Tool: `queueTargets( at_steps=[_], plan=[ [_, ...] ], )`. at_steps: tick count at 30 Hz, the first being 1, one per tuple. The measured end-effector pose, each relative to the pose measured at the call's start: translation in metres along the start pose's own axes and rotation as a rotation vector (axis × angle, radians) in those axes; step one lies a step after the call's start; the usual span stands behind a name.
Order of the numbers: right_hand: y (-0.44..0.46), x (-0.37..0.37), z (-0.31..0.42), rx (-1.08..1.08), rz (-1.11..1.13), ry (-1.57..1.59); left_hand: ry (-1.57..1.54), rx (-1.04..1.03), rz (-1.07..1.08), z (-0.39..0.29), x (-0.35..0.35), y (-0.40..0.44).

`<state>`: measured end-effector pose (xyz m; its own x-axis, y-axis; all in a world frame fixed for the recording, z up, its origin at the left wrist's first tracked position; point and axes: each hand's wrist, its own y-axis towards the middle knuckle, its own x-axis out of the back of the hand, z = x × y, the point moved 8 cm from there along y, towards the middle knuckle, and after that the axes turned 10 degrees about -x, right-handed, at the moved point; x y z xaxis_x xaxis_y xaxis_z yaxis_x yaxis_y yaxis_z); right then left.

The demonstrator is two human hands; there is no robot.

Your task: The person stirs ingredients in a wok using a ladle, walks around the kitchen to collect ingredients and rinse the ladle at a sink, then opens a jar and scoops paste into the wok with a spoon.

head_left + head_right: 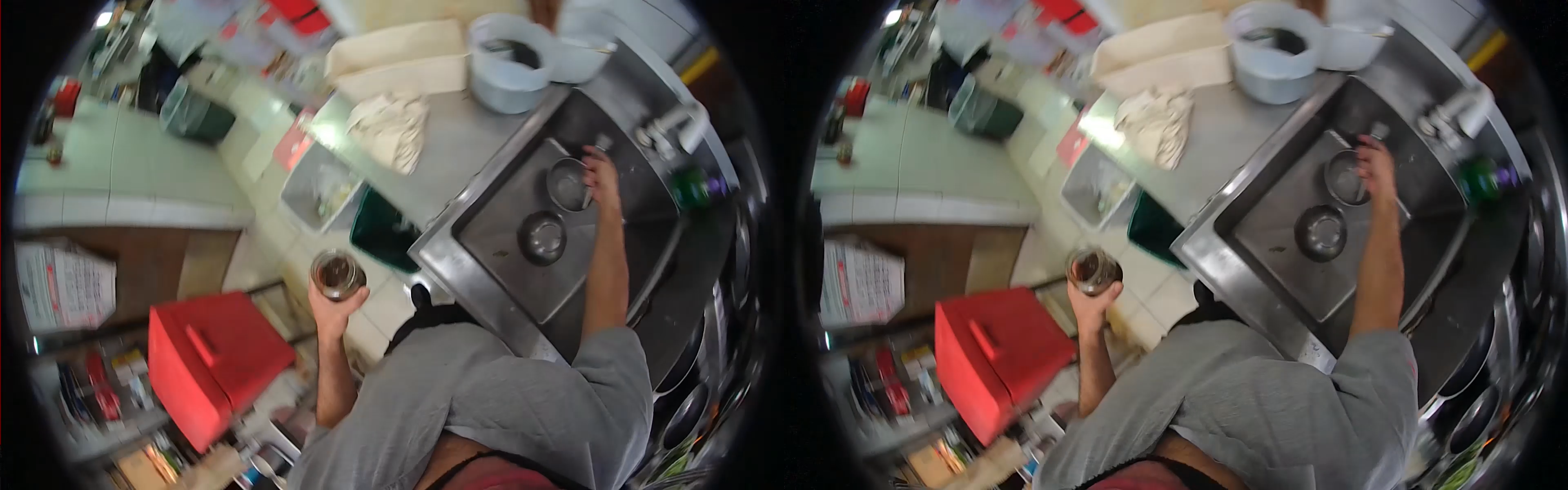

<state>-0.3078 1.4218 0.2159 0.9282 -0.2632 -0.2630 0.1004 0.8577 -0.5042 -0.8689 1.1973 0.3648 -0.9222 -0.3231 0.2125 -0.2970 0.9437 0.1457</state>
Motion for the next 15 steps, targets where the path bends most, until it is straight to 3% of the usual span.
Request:
queueTargets(
  at_steps=[1, 6, 8, 12, 15],
  plan=[
    [-0.007, 0.015, 0.003, 0.014, -0.182, 0.026, -0.024, 0.024, -0.042, 0.001, 0.010, -0.004],
    [-0.024, 0.090, 0.037, 0.025, -0.410, 0.007, -0.078, -0.056, -0.243, 0.003, 0.080, -0.018],
    [-0.002, 0.133, 0.049, -0.004, -0.261, -0.008, -0.077, -0.074, -0.298, 0.000, 0.101, -0.021],
    [0.001, 0.138, 0.072, 0.052, -0.198, -0.061, -0.069, -0.004, -0.415, 0.034, 0.139, -0.035],
    [0.013, 0.135, 0.074, 0.215, -0.133, 0.217, -0.065, -0.004, -0.414, 0.039, 0.145, -0.038]
  ],
)
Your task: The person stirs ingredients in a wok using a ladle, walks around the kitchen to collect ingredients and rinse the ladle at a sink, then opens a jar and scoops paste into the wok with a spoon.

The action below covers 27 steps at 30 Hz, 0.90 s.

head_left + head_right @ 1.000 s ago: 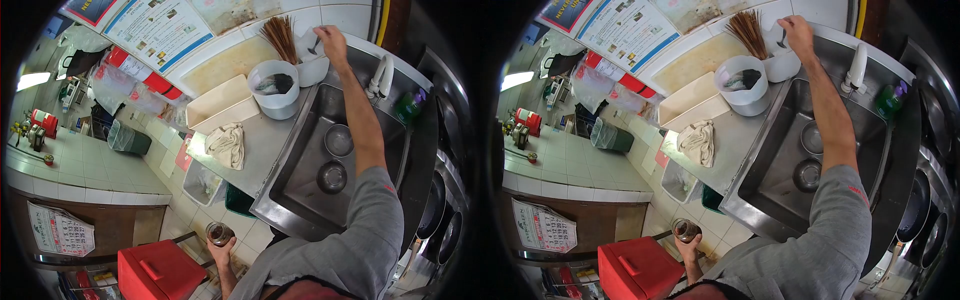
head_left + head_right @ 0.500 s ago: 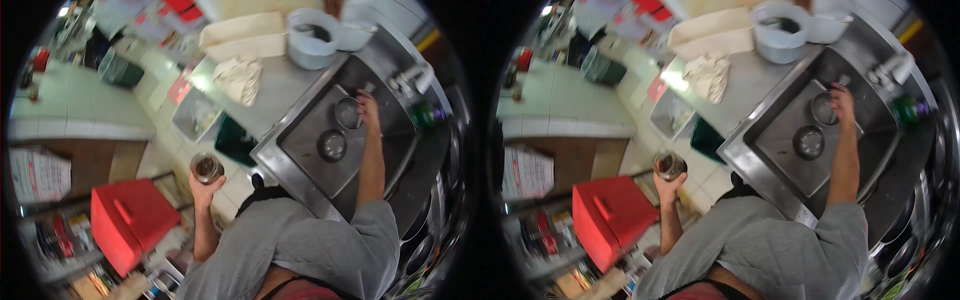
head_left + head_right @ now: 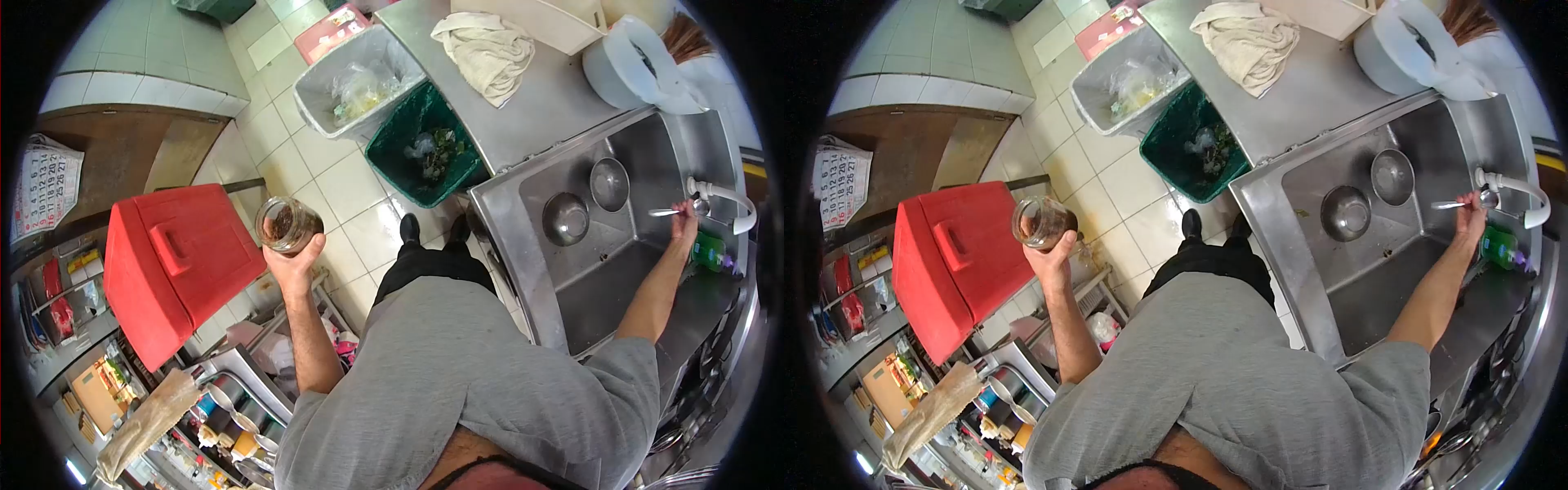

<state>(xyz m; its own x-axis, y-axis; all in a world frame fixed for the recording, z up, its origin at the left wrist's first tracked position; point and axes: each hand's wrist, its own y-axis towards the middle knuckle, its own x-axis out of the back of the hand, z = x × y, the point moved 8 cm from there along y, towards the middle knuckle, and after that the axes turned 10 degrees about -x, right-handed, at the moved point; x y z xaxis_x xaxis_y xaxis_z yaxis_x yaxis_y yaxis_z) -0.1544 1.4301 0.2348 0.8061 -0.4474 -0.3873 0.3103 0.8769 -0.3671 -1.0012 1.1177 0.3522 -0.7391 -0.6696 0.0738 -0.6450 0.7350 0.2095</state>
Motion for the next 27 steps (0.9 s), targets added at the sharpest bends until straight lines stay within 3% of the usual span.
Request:
queueTargets(
  at_steps=[1, 3, 5, 7, 9, 10, 12, 13, 15, 16, 17, 19, 21, 23, 24, 26, 27],
  plan=[
    [0.014, 0.002, 0.000, -0.032, 0.173, -0.020, 0.008, 0.003, -0.008, 0.001, 0.001, 0.000],
    [0.043, 0.052, 0.014, 0.031, -0.190, -0.322, 0.015, 0.023, 0.001, 0.008, 0.000, -0.003],
    [0.015, 0.035, 0.044, 0.412, -0.594, -0.681, 0.016, 0.084, 0.000, 0.011, -0.009, -0.009],
    [0.035, 0.074, 0.073, 0.392, -0.970, -1.232, 0.125, 0.054, 0.142, -0.006, -0.033, -0.007],
    [0.021, 0.072, 0.081, 0.241, -1.108, -1.187, 0.111, -0.077, 0.204, -0.030, -0.064, -0.006],
    [0.038, 0.088, 0.080, 0.239, -1.095, -1.178, 0.131, -0.115, 0.235, -0.040, -0.079, -0.007],
    [0.108, 0.151, 0.055, 0.142, -0.734, -0.418, 0.179, -0.173, 0.323, -0.056, -0.106, -0.007],
    [0.124, 0.162, 0.056, 0.136, -0.732, -0.410, 0.186, -0.180, 0.325, -0.058, -0.115, -0.008],
    [0.160, 0.153, 0.051, 0.152, -0.413, -0.355, 0.227, -0.261, 0.371, -0.065, -0.135, -0.009],
    [0.136, 0.150, 0.081, 0.077, -0.979, -1.178, 0.216, -0.242, 0.387, -0.066, -0.143, -0.011],
    [0.115, 0.137, 0.079, 0.067, -0.981, -1.171, 0.222, -0.246, 0.395, -0.068, -0.149, -0.012],
    [0.054, 0.120, 0.065, 0.147, -1.095, -0.559, 0.232, -0.261, 0.414, -0.073, -0.158, -0.017],
    [0.043, 0.110, 0.059, 0.109, -1.078, -0.510, 0.241, -0.239, 0.413, -0.074, -0.160, -0.022],
    [0.113, 0.149, 0.042, 0.118, -0.415, -0.215, 0.205, -0.181, 0.381, -0.065, -0.162, -0.028],
    [0.146, 0.169, 0.027, -0.096, -0.144, -0.185, 0.175, -0.145, 0.370, -0.063, -0.165, -0.030],
    [0.060, 0.091, 0.052, 0.063, -0.409, -0.431, 0.133, -0.092, 0.394, -0.061, -0.171, -0.035],
    [0.069, 0.104, 0.053, 0.135, -0.415, -0.395, 0.165, -0.096, 0.399, -0.060, -0.172, -0.038]
  ],
)
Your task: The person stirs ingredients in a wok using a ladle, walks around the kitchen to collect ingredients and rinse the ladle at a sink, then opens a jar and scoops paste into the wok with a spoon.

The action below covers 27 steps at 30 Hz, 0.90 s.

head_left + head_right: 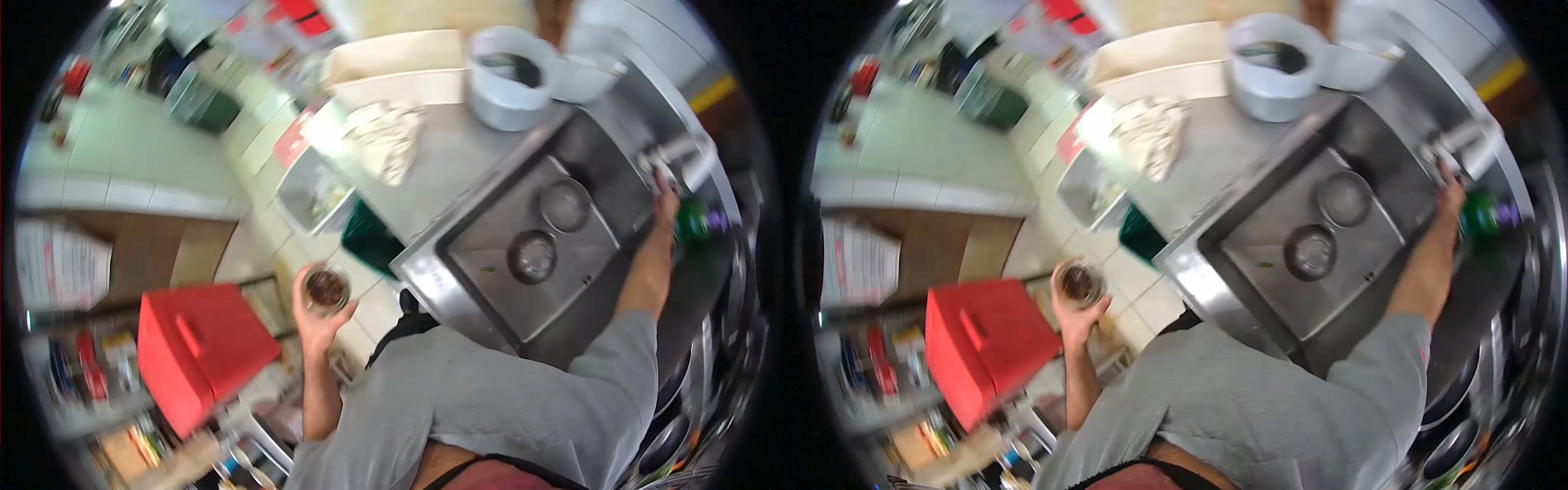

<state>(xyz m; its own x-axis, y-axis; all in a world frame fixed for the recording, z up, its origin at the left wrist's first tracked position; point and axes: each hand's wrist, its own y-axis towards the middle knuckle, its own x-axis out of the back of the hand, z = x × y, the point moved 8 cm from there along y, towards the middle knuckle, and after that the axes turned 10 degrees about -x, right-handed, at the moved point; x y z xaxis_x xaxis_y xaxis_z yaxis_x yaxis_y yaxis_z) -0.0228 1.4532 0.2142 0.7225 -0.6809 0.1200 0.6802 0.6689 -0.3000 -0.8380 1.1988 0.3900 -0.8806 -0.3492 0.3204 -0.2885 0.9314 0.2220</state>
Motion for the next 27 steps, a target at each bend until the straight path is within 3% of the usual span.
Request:
queueTargets(
  at_steps=[1, 2, 4, 7, 11, 13, 18, 20, 21, 23, 25, 27],
  plan=[
    [0.009, -0.005, -0.007, 0.075, 0.016, 0.244, -0.030, -0.006, 0.000, -0.002, -0.004, 0.000],
    [-0.001, 0.005, -0.013, -0.082, -0.052, 0.154, -0.010, 0.006, -0.004, -0.004, -0.005, -0.002],
    [-0.058, -0.012, 0.022, -0.006, -0.025, 0.202, 0.010, 0.005, 0.050, 0.001, -0.007, -0.003],
    [-0.072, -0.009, 0.029, -0.020, -0.136, 0.204, 0.050, 0.002, 0.069, 0.008, -0.005, -0.006],
    [-0.071, -0.006, 0.029, -0.040, -0.124, 0.242, 0.048, 0.007, 0.081, 0.005, -0.011, -0.006],
    [-0.086, -0.008, 0.049, 0.077, -0.179, 0.092, 0.023, 0.001, 0.068, 0.002, -0.014, -0.005],
    [-0.054, -0.006, 0.023, 0.094, -0.141, 0.112, 0.054, 0.003, 0.109, 0.008, -0.017, -0.004],
    [-0.058, -0.008, 0.036, 0.410, -0.359, -0.247, 0.065, -0.017, 0.119, 0.012, -0.014, -0.006],
    [-0.095, -0.015, 0.046, 0.446, -0.553, -0.324, 0.075, -0.006, 0.118, 0.017, -0.012, -0.007],
    [-0.080, -0.045, -0.015, 0.293, -0.260, -0.022, 0.085, 0.007, 0.118, 0.021, -0.013, -0.008],
    [-0.142, -0.094, -0.024, 0.158, 0.207, 0.286, 0.020, 0.040, 0.075, 0.022, -0.013, -0.011],
    [-0.179, -0.111, -0.031, 0.041, 0.162, 0.256, 0.006, 0.072, 0.084, 0.026, -0.013, -0.012]
  ],
)
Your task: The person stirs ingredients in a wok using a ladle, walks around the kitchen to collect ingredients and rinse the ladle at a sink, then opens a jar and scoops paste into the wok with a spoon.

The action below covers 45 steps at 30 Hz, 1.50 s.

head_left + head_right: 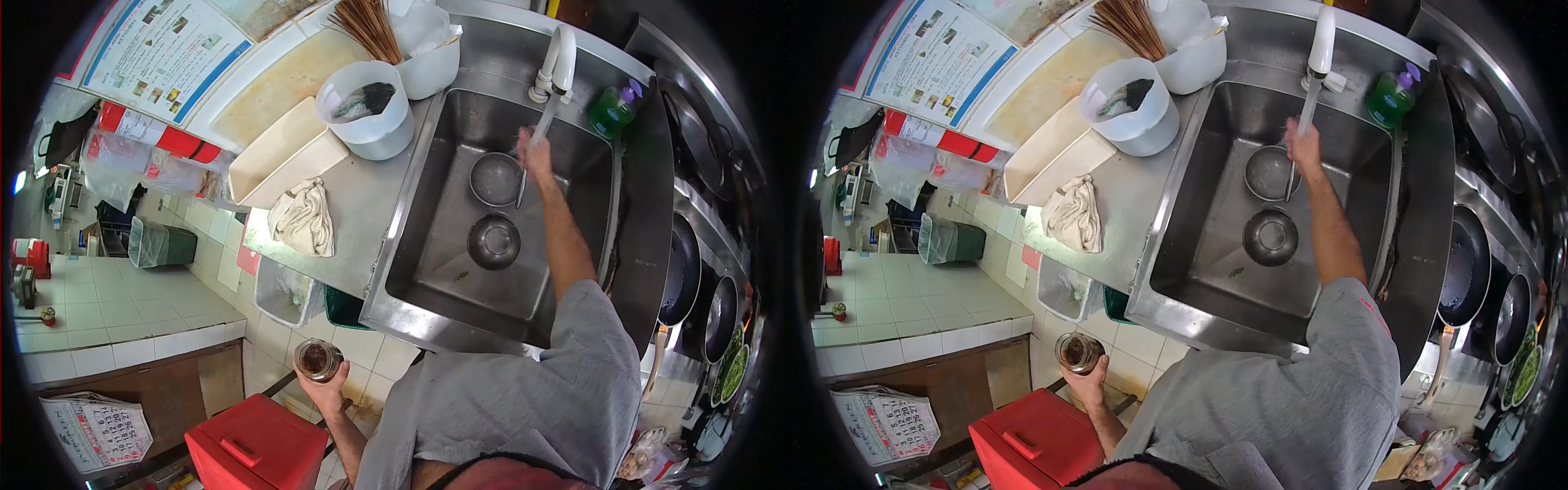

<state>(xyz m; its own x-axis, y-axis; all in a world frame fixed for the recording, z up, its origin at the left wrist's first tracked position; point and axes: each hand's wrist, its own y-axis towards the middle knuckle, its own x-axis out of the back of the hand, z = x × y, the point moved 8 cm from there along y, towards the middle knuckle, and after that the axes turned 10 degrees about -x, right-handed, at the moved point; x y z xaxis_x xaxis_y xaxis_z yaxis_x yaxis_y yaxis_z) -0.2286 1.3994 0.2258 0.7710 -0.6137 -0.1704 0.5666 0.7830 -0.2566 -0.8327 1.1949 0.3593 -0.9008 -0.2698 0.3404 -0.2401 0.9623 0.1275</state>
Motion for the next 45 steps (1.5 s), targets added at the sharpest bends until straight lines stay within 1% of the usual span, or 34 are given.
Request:
queueTargets(
  at_steps=[1, 3, 4, 5, 7, 8, 10, 11, 13, 17, 19, 20, 22, 23, 25, 27, 29, 31, 33, 35, 37, 38, 40, 43, 45],
  plan=[
    [0.006, 0.002, -0.015, 0.000, -0.007, 0.000, -0.019, 0.025, 0.003, 0.004, 0.000, 0.000],
    [0.028, 0.008, -0.067, -0.311, 0.019, 0.041, -0.019, -0.002, 0.010, 0.005, 0.002, 0.000],
    [0.005, 0.003, -0.052, -0.322, -0.027, 0.109, -0.017, -0.028, 0.008, 0.005, 0.003, 0.001],
    [-0.005, 0.000, -0.049, -0.318, -0.029, 0.113, -0.019, -0.033, 0.011, 0.007, 0.005, 0.001],
    [-0.016, -0.002, -0.052, -0.390, -0.050, 0.190, -0.049, -0.048, -0.002, 0.009, 0.009, 0.000],
    [-0.012, -0.003, -0.059, -0.385, -0.049, 0.191, -0.053, -0.052, -0.003, 0.009, 0.011, -0.001],
    [0.007, 0.014, -0.092, -0.338, -0.166, 0.064, -0.069, -0.041, -0.026, 0.011, 0.014, -0.003],
    [0.009, 0.019, -0.100, -0.333, -0.165, 0.066, -0.072, -0.045, -0.027, 0.011, 0.016, -0.003],
    [0.002, 0.024, -0.096, -0.230, -0.116, -0.127, -0.084, -0.031, -0.053, 0.016, 0.021, -0.005],
    [-0.007, 0.029, -0.083, -0.156, -0.089, -0.167, -0.120, -0.034, -0.062, 0.020, 0.023, -0.005],
    [-0.007, 0.035, -0.081, -0.250, -0.161, -0.034, -0.127, -0.023, -0.062, 0.022, 0.021, -0.002],
    [-0.007, 0.039, -0.074, -0.244, -0.177, -0.028, -0.127, -0.025, -0.074, 0.019, 0.020, -0.002],
    [-0.008, 0.051, -0.064, -0.362, -0.189, 0.032, -0.143, -0.037, -0.060, 0.022, 0.017, -0.001],
    [-0.003, 0.060, -0.051, -0.357, -0.201, 0.040, -0.149, -0.041, -0.067, 0.024, 0.019, 0.000],
    [0.023, 0.085, -0.018, -0.199, -0.269, 0.216, -0.151, -0.054, -0.045, 0.024, 0.018, 0.002],
    [0.015, 0.102, 0.040, -0.099, -0.322, 0.345, -0.150, -0.036, -0.078, 0.021, 0.019, 0.002],
    [0.019, 0.126, 0.090, 0.038, -0.346, 0.317, -0.146, -0.041, -0.059, 0.028, 0.021, 0.004],
    [0.018, 0.144, 0.131, 0.083, -0.325, 0.473, -0.145, -0.044, -0.043, 0.030, 0.017, 0.006],
    [0.030, 0.165, 0.157, 0.039, -0.263, 0.488, -0.169, -0.050, -0.051, 0.028, 0.013, 0.007],
    [0.054, 0.189, 0.170, 0.058, -0.205, 0.567, -0.155, -0.041, -0.032, 0.025, 0.007, 0.009],
    [0.054, 0.198, 0.185, 0.058, -0.289, 0.536, -0.139, -0.031, -0.015, 0.021, 0.001, 0.009],
    [0.056, 0.198, 0.190, 0.057, -0.289, 0.536, -0.130, -0.042, -0.002, 0.017, -0.003, 0.010],
    [0.068, 0.197, 0.192, -0.014, -0.246, 0.488, -0.115, -0.051, 0.012, 0.013, -0.007, 0.010],
    [0.070, 0.195, 0.195, -0.021, -0.293, 0.441, -0.108, -0.061, 0.028, 0.006, -0.012, 0.010],
    [0.065, 0.191, 0.198, -0.018, -0.272, 0.407, -0.129, -0.030, 0.037, 0.002, -0.017, 0.009]
  ],
)
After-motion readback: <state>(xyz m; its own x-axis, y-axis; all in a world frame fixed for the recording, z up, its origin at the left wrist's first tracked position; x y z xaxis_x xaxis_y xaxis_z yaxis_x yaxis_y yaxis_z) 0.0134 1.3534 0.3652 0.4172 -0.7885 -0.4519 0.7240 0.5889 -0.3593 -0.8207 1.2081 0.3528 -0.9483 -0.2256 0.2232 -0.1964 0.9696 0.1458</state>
